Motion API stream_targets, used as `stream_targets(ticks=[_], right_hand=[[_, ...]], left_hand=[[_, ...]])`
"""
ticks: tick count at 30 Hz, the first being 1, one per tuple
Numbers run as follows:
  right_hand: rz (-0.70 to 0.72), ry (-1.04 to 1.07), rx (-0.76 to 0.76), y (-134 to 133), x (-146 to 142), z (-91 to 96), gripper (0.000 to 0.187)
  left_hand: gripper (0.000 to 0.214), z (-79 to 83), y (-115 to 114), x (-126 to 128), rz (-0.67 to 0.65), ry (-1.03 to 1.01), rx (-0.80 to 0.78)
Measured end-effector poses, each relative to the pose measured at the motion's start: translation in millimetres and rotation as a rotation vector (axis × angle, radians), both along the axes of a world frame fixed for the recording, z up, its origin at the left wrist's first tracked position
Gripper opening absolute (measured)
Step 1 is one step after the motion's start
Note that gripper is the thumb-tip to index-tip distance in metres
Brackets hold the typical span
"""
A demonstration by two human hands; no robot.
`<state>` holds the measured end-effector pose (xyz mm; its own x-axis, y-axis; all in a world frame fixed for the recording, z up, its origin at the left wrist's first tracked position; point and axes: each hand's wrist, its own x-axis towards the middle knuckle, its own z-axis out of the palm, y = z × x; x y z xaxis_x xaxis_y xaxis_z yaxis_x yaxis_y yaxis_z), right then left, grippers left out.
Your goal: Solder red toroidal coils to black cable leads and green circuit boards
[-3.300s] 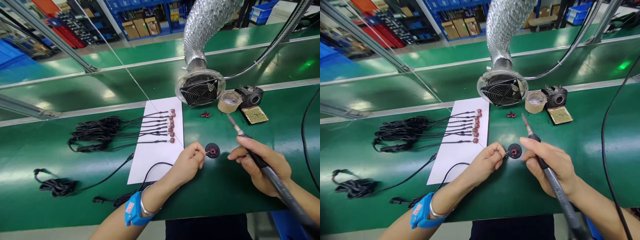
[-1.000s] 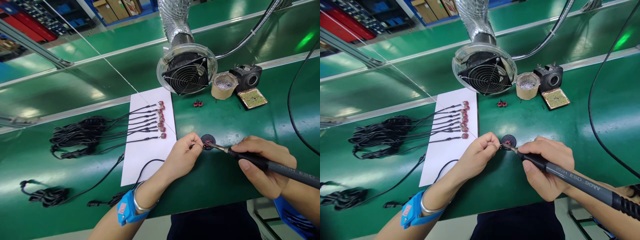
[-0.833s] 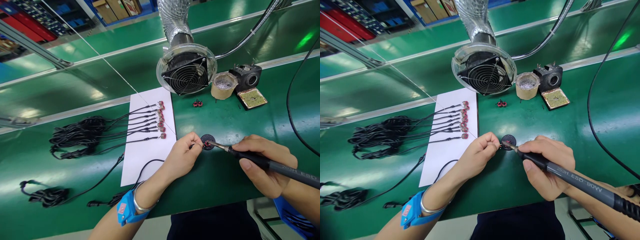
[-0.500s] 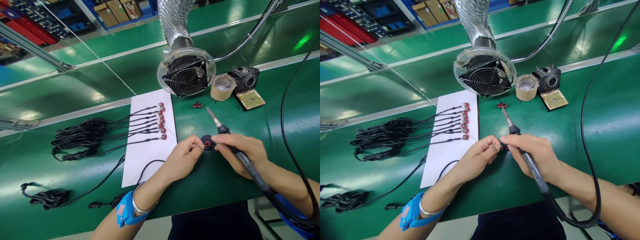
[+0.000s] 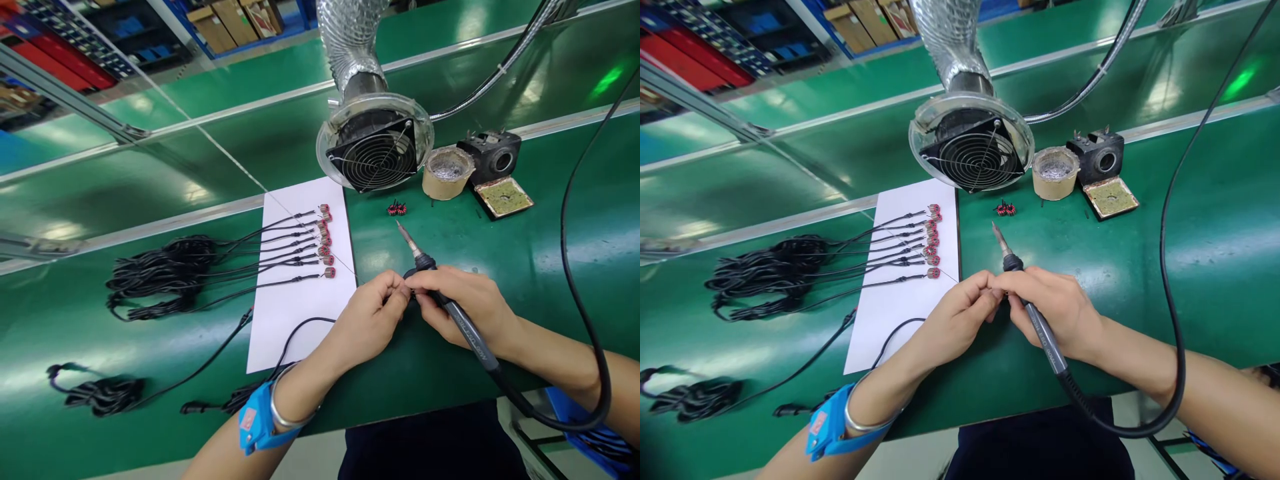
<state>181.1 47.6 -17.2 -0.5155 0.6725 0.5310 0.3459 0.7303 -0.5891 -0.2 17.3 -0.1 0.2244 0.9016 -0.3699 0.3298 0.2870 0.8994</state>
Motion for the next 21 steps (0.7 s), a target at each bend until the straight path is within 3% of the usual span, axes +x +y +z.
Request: stream_targets(ticks=[8,13,17,21], right_hand=[[0.028,0.014,0.023,0.0,-0.6,-5.1,0.030],[0.073,-0.086,0.130,0.9,3.6,-10.3,0.029],[0.010,-0.063,0.176,1.9,7.2,-0.5,0.027],[-0.064,0.120,0.081,-4.4,19.6,12.3,0.035]], left_hand=[[0.028,-4.6,1.0,2.4,0.028,-0.162,-0.114],[0.026,-7.8,1.0,4.0,0.025,-0.241,-0.203],[0.024,-8.7,-2.0,7.9,0.082,-0.238,-0.149],[0.019,-7.7,-5.5,12.3,0.125,-0.146,-0.109]])
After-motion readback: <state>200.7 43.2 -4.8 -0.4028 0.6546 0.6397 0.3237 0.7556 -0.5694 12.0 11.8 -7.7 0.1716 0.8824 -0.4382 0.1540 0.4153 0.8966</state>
